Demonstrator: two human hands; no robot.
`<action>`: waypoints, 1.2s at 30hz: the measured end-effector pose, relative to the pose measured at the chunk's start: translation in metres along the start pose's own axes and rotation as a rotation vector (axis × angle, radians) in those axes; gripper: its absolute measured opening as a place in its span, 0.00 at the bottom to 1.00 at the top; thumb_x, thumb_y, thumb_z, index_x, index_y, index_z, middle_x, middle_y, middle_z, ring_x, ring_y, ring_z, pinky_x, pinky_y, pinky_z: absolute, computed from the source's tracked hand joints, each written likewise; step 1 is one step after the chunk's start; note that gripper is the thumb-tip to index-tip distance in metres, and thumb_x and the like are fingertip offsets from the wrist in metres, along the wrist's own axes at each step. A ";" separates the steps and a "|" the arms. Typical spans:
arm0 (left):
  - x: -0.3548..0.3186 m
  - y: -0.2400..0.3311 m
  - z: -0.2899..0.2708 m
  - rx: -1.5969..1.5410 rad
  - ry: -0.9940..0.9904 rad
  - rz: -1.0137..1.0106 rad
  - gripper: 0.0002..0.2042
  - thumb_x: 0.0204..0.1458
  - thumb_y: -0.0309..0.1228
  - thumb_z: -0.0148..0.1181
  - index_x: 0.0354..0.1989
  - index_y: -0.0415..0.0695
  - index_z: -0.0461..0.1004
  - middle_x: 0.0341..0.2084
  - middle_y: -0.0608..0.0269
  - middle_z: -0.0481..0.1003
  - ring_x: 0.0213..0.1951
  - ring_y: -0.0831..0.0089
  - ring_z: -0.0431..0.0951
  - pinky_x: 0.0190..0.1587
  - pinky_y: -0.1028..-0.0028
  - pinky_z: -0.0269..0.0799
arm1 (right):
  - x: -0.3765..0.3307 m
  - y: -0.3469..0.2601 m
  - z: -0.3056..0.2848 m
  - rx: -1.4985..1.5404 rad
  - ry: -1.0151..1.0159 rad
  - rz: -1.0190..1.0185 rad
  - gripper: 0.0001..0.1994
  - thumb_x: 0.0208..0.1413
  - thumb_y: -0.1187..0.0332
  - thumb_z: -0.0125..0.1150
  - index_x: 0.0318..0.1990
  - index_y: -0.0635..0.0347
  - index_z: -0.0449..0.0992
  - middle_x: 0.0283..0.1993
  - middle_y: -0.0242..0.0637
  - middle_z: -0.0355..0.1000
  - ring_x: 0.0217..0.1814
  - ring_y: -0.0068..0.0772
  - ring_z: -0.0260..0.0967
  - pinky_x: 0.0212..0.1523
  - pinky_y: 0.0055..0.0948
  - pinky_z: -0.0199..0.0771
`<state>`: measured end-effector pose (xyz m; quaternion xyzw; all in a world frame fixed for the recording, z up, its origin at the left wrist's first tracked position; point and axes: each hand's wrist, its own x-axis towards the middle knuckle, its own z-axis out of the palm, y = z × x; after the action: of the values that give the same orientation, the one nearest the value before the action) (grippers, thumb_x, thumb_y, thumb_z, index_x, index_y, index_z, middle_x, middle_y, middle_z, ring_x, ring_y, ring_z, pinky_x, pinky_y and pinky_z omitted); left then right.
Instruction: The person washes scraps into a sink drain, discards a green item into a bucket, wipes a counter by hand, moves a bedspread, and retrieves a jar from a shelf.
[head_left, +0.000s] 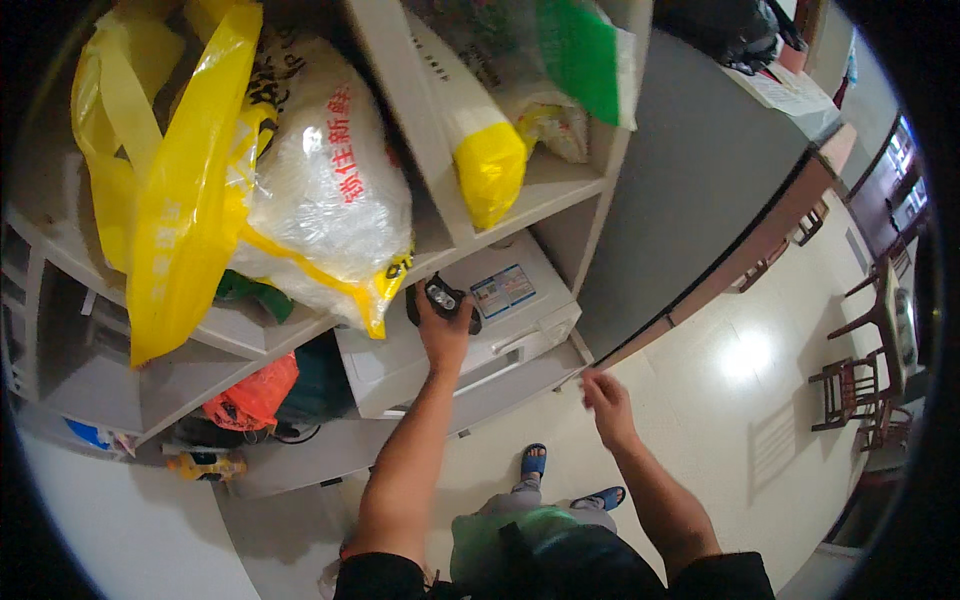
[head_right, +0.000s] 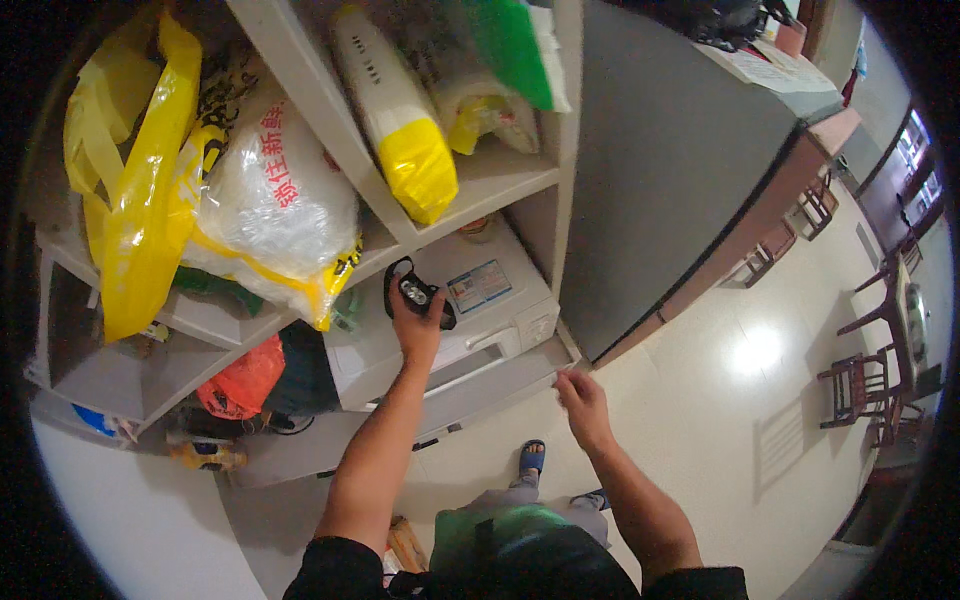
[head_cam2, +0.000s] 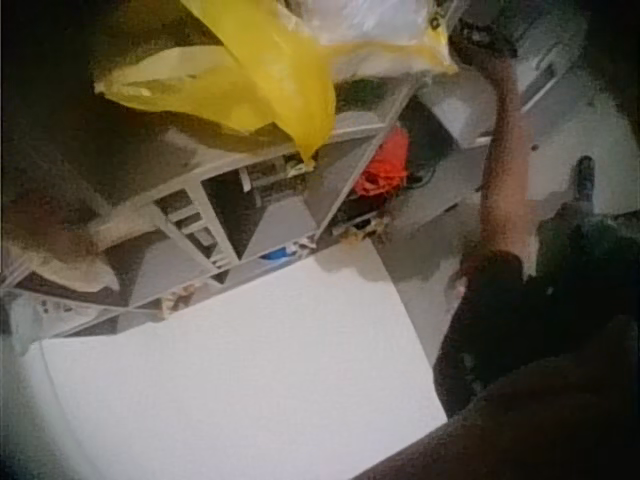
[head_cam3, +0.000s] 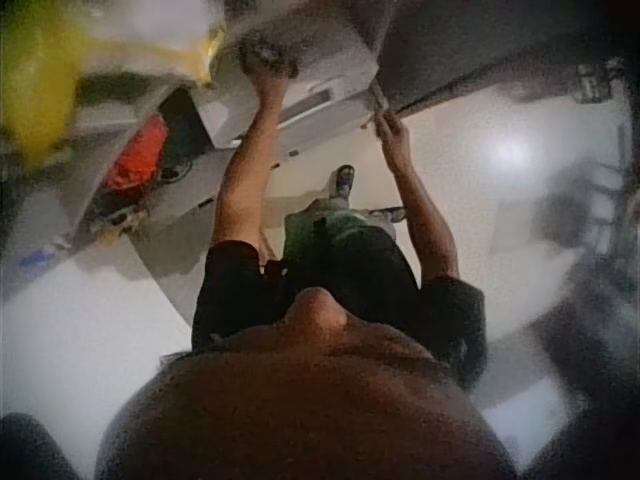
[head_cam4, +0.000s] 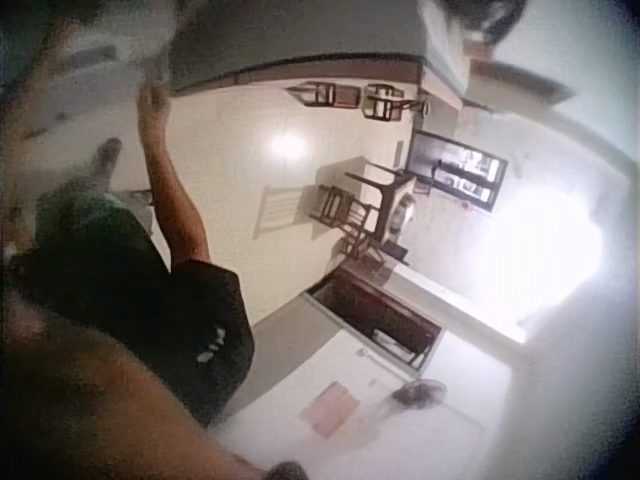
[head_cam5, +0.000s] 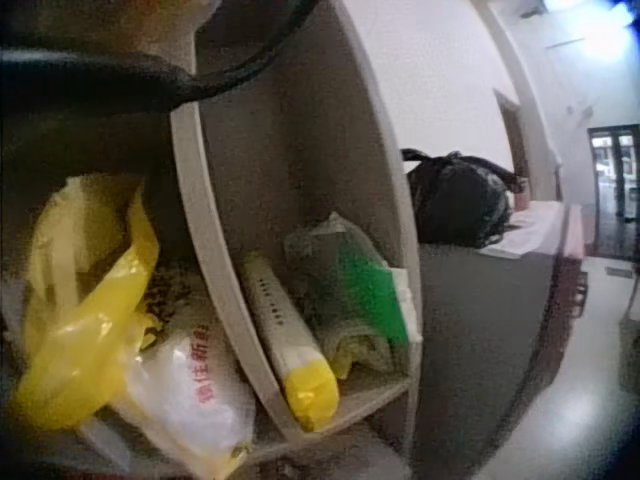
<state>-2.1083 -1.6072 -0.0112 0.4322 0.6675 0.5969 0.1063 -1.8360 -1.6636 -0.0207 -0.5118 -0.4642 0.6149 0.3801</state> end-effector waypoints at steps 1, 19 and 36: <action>0.000 0.009 0.001 0.013 -0.009 0.058 0.34 0.37 0.29 0.60 0.53 0.39 0.48 0.40 0.48 0.65 0.41 0.65 0.68 0.44 0.72 0.62 | -0.026 0.014 -0.020 -0.036 0.030 0.045 0.11 0.49 0.67 0.50 0.37 0.65 0.69 0.26 0.30 0.65 0.26 0.18 0.59 0.28 0.18 0.61; -0.044 0.227 0.031 -0.504 -0.451 0.251 0.33 0.38 0.21 0.56 0.54 0.39 0.46 0.40 0.55 0.63 0.38 0.72 0.68 0.43 0.76 0.64 | -0.317 0.310 -0.223 -0.110 0.499 0.869 0.08 0.45 0.68 0.47 0.23 0.63 0.69 0.16 0.33 0.64 0.14 0.25 0.61 0.12 0.22 0.57; 0.058 0.020 0.031 0.240 0.044 0.157 0.28 0.38 0.25 0.56 0.51 0.40 0.53 0.37 0.49 0.67 0.37 0.55 0.70 0.40 0.69 0.63 | -0.311 0.293 -0.239 -0.113 0.563 0.808 0.08 0.44 0.68 0.49 0.27 0.65 0.69 0.18 0.34 0.65 0.16 0.24 0.63 0.11 0.22 0.59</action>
<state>-2.1140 -1.5461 0.0196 0.4793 0.7005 0.5286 -0.0080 -1.5406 -1.9951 -0.2267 -0.8170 -0.1406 0.5247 0.1937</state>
